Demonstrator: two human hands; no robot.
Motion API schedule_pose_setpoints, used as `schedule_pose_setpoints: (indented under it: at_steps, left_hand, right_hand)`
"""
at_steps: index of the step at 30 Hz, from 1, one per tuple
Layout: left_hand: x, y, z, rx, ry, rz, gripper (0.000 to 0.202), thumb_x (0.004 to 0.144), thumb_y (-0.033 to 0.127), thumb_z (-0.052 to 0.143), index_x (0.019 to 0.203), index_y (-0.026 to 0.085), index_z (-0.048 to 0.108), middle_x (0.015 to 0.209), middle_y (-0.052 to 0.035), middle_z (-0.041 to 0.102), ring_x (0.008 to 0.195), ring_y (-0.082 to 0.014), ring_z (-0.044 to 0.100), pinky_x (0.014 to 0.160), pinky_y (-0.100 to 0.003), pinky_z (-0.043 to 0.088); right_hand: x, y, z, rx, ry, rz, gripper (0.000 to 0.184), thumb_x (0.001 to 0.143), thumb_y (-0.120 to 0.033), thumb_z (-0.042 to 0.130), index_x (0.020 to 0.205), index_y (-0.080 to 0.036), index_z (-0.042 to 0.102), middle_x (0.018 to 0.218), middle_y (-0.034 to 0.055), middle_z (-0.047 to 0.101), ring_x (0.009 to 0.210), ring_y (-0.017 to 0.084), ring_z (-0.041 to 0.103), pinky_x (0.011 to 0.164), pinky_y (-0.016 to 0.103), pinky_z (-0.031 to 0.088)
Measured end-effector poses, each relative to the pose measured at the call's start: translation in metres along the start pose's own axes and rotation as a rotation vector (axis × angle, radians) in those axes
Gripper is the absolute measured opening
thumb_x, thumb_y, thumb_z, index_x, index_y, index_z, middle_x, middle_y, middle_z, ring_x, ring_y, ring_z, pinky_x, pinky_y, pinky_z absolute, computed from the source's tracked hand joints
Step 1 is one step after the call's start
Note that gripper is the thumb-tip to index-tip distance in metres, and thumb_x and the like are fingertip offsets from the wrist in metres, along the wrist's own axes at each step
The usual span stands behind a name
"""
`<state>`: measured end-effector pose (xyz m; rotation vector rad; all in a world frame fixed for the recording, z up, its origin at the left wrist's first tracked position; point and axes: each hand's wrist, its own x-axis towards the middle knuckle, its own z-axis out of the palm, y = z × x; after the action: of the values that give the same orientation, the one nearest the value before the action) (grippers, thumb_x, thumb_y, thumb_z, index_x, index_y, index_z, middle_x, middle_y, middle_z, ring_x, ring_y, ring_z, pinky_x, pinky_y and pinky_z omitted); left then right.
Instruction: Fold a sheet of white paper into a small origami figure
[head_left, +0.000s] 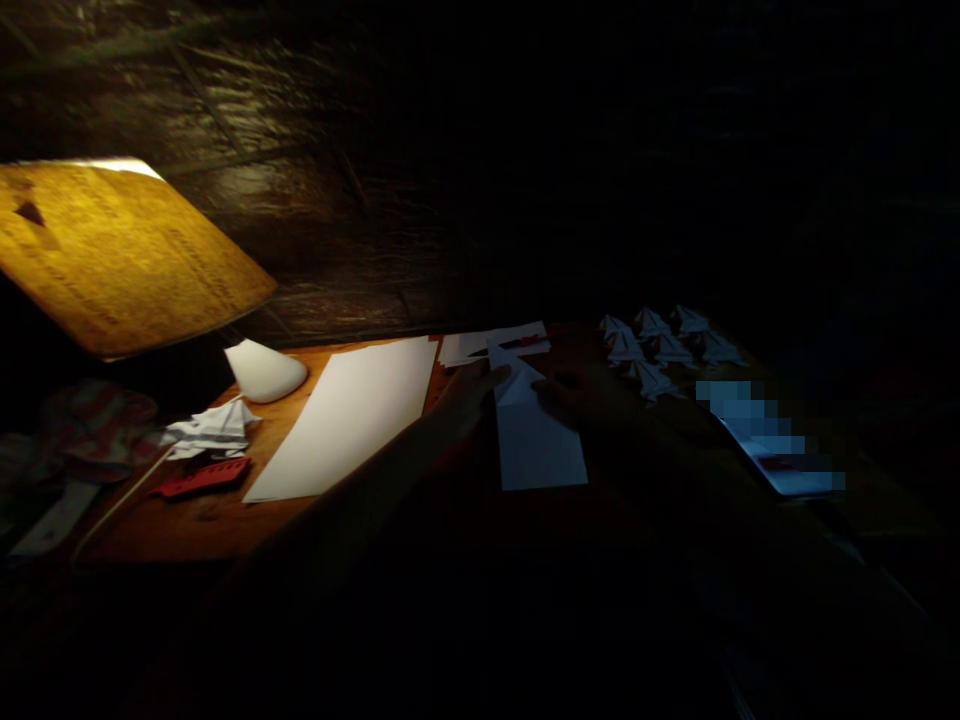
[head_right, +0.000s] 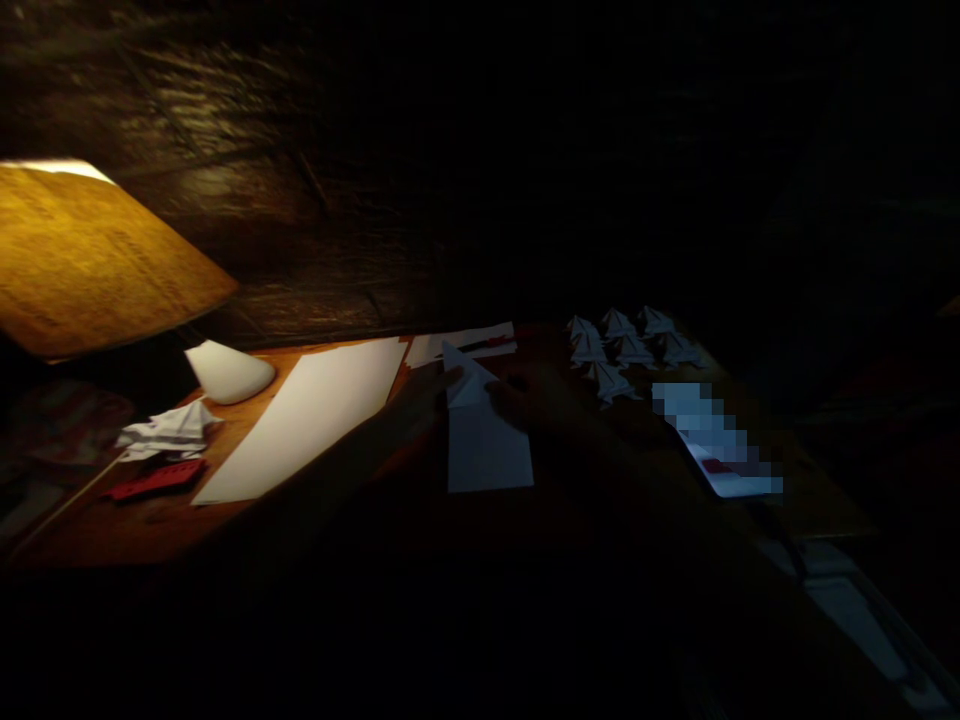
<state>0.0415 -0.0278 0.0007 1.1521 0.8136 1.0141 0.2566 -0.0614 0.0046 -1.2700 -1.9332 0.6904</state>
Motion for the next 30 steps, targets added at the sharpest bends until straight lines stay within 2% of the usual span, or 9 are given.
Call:
schedule_pose_setpoints:
  at_steps: [3,5,10,21,25,30]
  left_hand:
    - [-0.002,0.001,0.001,0.056,-0.005,0.046,0.042,0.067,0.02,0.089,0.103,0.014,0.069,0.103,-0.01,0.076,0.095,-0.0251,0.073,0.084,-0.038,0.057]
    - [-0.002,0.001,0.0,0.079,0.011,0.044,0.048,0.063,0.015,0.09,0.106,0.014,0.069,0.101,-0.0081,0.076,0.092,-0.0238,0.073,0.085,-0.038,0.057]
    - [0.0,-0.001,-0.002,0.093,0.015,0.048,0.04,0.065,0.014,0.089,0.101,0.014,0.07,0.095,-0.0081,0.077,0.088,-0.0241,0.073,0.081,-0.039,0.057]
    - [-0.002,0.001,0.0,0.087,-0.042,0.061,0.035,0.067,0.016,0.088,0.099,0.014,0.072,0.096,-0.0087,0.077,0.094,-0.0266,0.073,0.086,-0.041,0.057]
    - [-0.002,0.0,0.0,0.107,-0.05,0.089,0.029,0.068,0.022,0.088,0.092,0.014,0.072,0.092,-0.0093,0.077,0.095,-0.0287,0.072,0.082,-0.04,0.057]
    - [-0.001,-0.002,-0.004,0.13,-0.03,0.053,0.028,0.065,0.025,0.089,0.084,0.014,0.072,0.087,-0.0085,0.076,0.086,-0.0261,0.072,0.074,-0.035,0.055]
  right_hand:
    - [0.003,0.006,0.002,0.066,0.069,0.043,0.044,0.09,-0.057,0.057,0.068,-0.019,0.063,0.065,0.0007,0.061,0.059,0.013,0.048,0.053,0.027,0.029]
    - [0.003,0.008,0.003,0.108,0.08,0.047,0.043,0.089,-0.057,0.059,0.068,-0.019,0.062,0.065,0.0003,0.059,0.058,0.013,0.047,0.053,0.027,0.03]
    - [0.002,0.006,0.002,0.2,0.037,0.067,0.047,0.089,-0.06,0.061,0.065,-0.02,0.059,0.062,-0.0005,0.055,0.055,0.012,0.045,0.051,0.027,0.03]
    - [0.004,0.01,0.002,0.153,0.007,0.069,0.046,0.091,-0.059,0.059,0.066,-0.02,0.058,0.062,-0.0005,0.055,0.055,0.012,0.046,0.052,0.027,0.03]
    - [0.002,0.007,0.001,0.155,-0.023,0.026,0.047,0.089,-0.06,0.061,0.066,-0.019,0.056,0.061,-0.0014,0.053,0.056,0.011,0.044,0.053,0.026,0.029]
    - [0.0,-0.002,-0.002,0.242,-0.139,0.009,0.047,0.086,-0.06,0.063,0.064,-0.019,0.053,0.06,-0.0025,0.05,0.057,0.011,0.044,0.055,0.027,0.031]
